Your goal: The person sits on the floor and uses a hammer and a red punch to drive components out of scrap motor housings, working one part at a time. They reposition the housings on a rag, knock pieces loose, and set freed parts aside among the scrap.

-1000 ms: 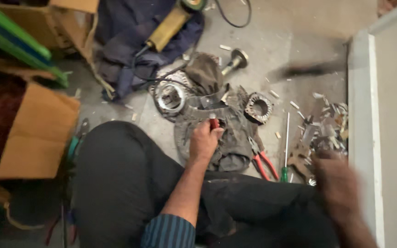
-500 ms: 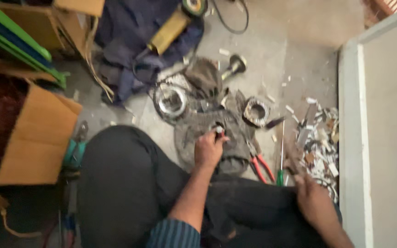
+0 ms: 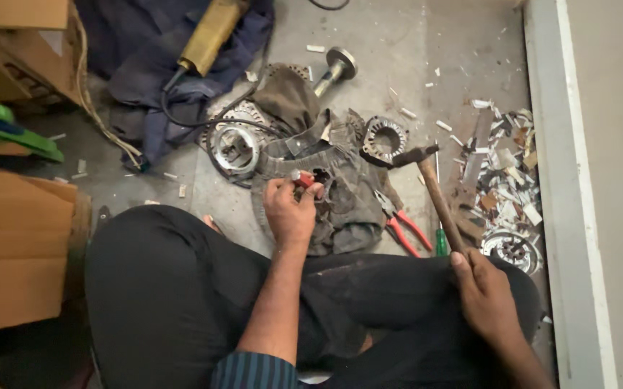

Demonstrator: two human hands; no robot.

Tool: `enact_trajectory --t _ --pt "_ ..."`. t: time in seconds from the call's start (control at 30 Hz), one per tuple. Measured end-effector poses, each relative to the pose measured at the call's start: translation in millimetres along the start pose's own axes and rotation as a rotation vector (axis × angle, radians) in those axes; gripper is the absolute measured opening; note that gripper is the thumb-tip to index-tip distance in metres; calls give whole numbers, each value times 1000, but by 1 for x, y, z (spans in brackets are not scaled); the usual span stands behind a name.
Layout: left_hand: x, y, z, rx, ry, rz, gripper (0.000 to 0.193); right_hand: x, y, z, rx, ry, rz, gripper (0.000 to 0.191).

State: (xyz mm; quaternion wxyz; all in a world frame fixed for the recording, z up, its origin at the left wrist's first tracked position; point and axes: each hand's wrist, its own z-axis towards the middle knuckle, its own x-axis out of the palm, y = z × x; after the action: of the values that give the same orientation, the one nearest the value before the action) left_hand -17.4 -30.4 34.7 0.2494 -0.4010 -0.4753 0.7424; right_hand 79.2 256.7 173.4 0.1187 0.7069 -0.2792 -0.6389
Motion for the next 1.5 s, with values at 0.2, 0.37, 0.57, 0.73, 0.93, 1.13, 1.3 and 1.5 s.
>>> enact_trajectory --t 0.2,0.37,0.57,0.73,0.93,1.13,1.3,1.5 --pt "7 2 -3 35 68 91 27 3 -3 -2 29 14 57 35" --pt "11 6 -4 79 109 95 30 0 7 -5 36 6 -5 35" --pt "8 5 -3 7 165 65 34 0 15 -5 47 15 -71 35" --pt "14 13 -5 13 94 27 30 2 12 -6 47 11 -66 37" --pt "24 30 3 -229 89 14 22 14 19 10 81 66 -50 35" --pt "26 25 -5 -146 258 6 39 90 33 85 -54 161 28 32" --pt "31 25 -4 -280 402 -64 43 144 36 120 -168 26 40 34" --pt "34 23 2 -311 338 -56 41 156 37 125 -79 97 254 43"
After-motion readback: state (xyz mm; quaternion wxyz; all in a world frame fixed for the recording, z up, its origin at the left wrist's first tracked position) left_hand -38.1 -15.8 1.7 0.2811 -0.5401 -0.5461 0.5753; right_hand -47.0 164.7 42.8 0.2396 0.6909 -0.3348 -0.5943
